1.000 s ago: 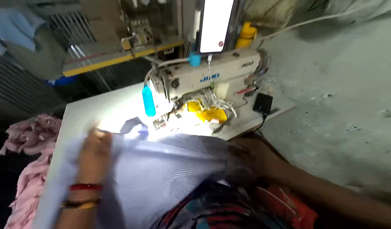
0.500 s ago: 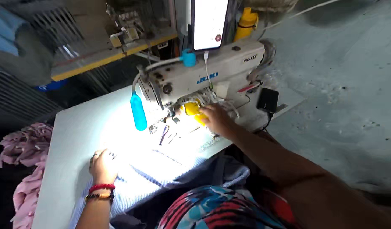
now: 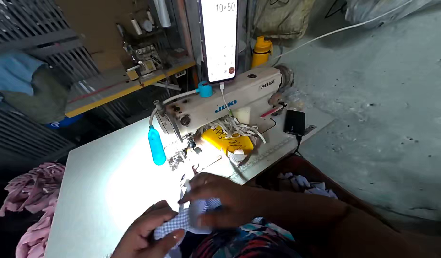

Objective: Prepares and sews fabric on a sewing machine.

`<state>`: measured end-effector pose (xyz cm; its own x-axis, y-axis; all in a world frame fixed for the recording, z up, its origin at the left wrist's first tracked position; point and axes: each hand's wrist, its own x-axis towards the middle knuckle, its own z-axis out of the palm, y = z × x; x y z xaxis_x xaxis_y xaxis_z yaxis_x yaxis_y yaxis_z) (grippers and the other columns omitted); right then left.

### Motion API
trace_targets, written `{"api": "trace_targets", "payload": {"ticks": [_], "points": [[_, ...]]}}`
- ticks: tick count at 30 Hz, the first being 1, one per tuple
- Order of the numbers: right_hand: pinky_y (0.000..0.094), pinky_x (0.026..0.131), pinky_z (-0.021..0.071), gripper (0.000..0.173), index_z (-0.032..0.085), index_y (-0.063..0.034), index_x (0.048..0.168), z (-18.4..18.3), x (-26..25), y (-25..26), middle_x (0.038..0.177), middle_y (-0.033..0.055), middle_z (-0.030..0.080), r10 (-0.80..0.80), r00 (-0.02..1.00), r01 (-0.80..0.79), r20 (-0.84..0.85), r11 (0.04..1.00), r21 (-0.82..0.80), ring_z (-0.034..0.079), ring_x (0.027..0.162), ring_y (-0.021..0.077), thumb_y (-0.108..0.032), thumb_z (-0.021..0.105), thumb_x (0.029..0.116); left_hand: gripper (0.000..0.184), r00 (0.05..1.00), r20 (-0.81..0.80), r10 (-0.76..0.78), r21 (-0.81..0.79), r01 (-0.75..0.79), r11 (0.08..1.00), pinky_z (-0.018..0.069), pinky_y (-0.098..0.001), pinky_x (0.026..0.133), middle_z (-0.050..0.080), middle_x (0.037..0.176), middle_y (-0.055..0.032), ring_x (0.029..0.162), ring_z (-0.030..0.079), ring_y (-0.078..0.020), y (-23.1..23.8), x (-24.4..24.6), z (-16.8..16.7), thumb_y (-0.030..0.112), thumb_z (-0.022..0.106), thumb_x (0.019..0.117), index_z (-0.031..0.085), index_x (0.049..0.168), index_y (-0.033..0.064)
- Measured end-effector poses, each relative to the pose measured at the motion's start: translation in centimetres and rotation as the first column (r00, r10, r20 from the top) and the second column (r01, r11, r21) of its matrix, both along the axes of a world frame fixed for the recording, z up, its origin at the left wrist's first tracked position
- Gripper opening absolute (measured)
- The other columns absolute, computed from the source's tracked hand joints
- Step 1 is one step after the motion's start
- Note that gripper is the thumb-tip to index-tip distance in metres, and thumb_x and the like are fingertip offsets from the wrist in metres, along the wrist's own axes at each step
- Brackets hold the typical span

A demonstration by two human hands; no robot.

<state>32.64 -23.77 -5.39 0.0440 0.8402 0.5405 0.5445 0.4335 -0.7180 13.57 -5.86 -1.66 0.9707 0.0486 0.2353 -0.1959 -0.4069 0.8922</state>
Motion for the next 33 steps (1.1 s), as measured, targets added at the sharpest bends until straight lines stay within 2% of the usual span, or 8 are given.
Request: {"api": "trace_targets", "payload": {"ticks": [3, 11, 17, 20, 24, 26, 30, 33], "points": [[0.0318, 0.079, 0.052, 0.028, 0.069, 0.0086, 0.088, 0.5, -2.0, -0.7, 0.086, 0.0182, 0.068, 0.14, 0.989, -0.141, -0.039, 0.989, -0.03, 0.066, 0.086, 0.022, -0.018, 0.069, 0.0962, 0.012, 1.0, -0.014, -0.028, 0.05, 0.029, 0.998, 0.0501, -0.0141, 0.084, 0.066, 0.092, 0.0082, 0.094, 0.06, 0.0051, -0.9, -0.2, 1.1, 0.025, 0.07, 0.0972, 0.071, 0.1, 0.0141], [0.0152, 0.078, 0.0475, 0.03, 0.067, -0.0023, 0.088, 3.7, 3.5, -6.6, 0.081, 0.0039, 0.062, -0.147, 0.97, 0.144, 0.194, 0.989, 0.028, 0.058, 0.084, 0.0033, -0.023, 0.056, 0.106, 0.024, 0.952, -0.303, 0.033, 0.206, 0.031, 0.978, 0.0514, -0.0118, 0.072, 0.07, 0.086, 0.0032, 0.079, 0.062, 0.0082, 3.9, -6.8, 2.2, 0.028, 0.074, 0.0927, 0.073, 0.095, 0.0038], [0.0133, 0.082, 0.0472, 0.027, 0.067, -0.0062, 0.095, 5.0, 4.6, -8.9, 0.088, 0.001, 0.063, -0.274, 0.937, 0.254, 0.216, 0.96, 0.114, 0.059, 0.089, -0.0001, -0.026, 0.053, 0.1083, 0.021, 0.94, 0.132, 0.313, 0.667, -0.318, 0.674, 0.0437, -0.0457, 0.099, 0.063, 0.109, -0.0231, 0.108, 0.058, -0.0314, 5.4, -8.8, 2.7, 0.018, 0.064, 0.0973, 0.07, 0.106, -0.0003], [0.0126, 0.084, 0.0502, 0.022, 0.07, -0.0125, 0.096, 4.7, 6.0, -8.1, 0.093, -0.0074, 0.064, -0.409, 0.893, 0.38, 0.189, 0.909, 0.17, 0.059, 0.094, -0.0051, -0.028, 0.058, 0.1055, 0.028, 0.9, 0.298, 0.318, 0.442, -0.425, 0.79, 0.0393, -0.0344, 0.117, 0.061, 0.135, -0.0083, 0.134, 0.052, -0.0161, 9.2, -9.9, 0.7, 0.027, 0.07, 0.0952, 0.066, 0.117, 0.0089], [0.0132, 0.079, 0.0493, 0.021, 0.072, -0.0097, 0.09, 3.6, 6.8, -7.1, 0.086, -0.0058, 0.063, -0.506, 0.826, 0.482, 0.248, 0.862, 0.155, 0.058, 0.086, -0.0041, -0.026, 0.064, 0.1004, 0.044, 0.884, 0.129, 0.45, 0.399, -0.462, 0.792, 0.0492, -0.0099, 0.076, 0.063, 0.093, 0.0105, 0.081, 0.055, 0.0142, 6.6, -6.5, 2.1, 0.02, 0.069, 0.0866, 0.051, 0.124, 0.0059], [0.0156, 0.083, 0.048, 0.023, 0.073, -0.0051, 0.092, 3.6, 7.3, -7.7, 0.089, -0.0009, 0.064, -0.564, 0.774, 0.544, 0.288, 0.825, 0.154, 0.058, 0.09, -0.0013, -0.025, 0.064, 0.0999, 0.052, 0.857, 0.01, 0.515, 0.428, -0.469, 0.772, 0.0487, -0.0125, 0.063, 0.061, 0.077, 0.0058, 0.063, 0.053, 0.008, 6.7, -5.7, 2.4, 0.005, 0.066, 0.0796, 0.053, 0.129, -0.0015], [0.0207, 0.08, 0.049, 0.026, 0.073, 0.001, 0.089, 3.3, 8.1, -8.2, 0.088, 0.0066, 0.065, -0.59, 0.711, 0.612, 0.382, 0.787, 0.077, 0.058, 0.086, 0.0059, -0.022, 0.065, 0.0969, 0.021, 0.798, -0.178, 0.576, 0.215, -0.54, 0.814, 0.0533, -0.0199, 0.076, 0.065, 0.087, -0.0048, 0.078, 0.062, -0.0037, 8.2, -7.5, 3.4, -0.024, 0.058, 0.0816, 0.061, 0.095, -0.008], [0.0425, 0.079, 0.0566, 0.024, 0.075, -0.0017, 0.09, 1.6, 8.4, -7.9, 0.088, 0.0106, 0.07, -0.437, 0.808, 0.557, 0.396, 0.786, -0.268, 0.067, 0.085, 0.0204, -0.024, 0.068, 0.0964, 0.012, 0.859, 0.006, 0.511, -0.18, -0.502, 0.846, 0.0564, -0.0128, 0.074, 0.073, 0.094, 0.0173, 0.084, 0.067, 0.006, 10.6, -9.1, -0.8, 0.027, 0.075, 0.0899, 0.074, 0.102, 0.0287]]}}
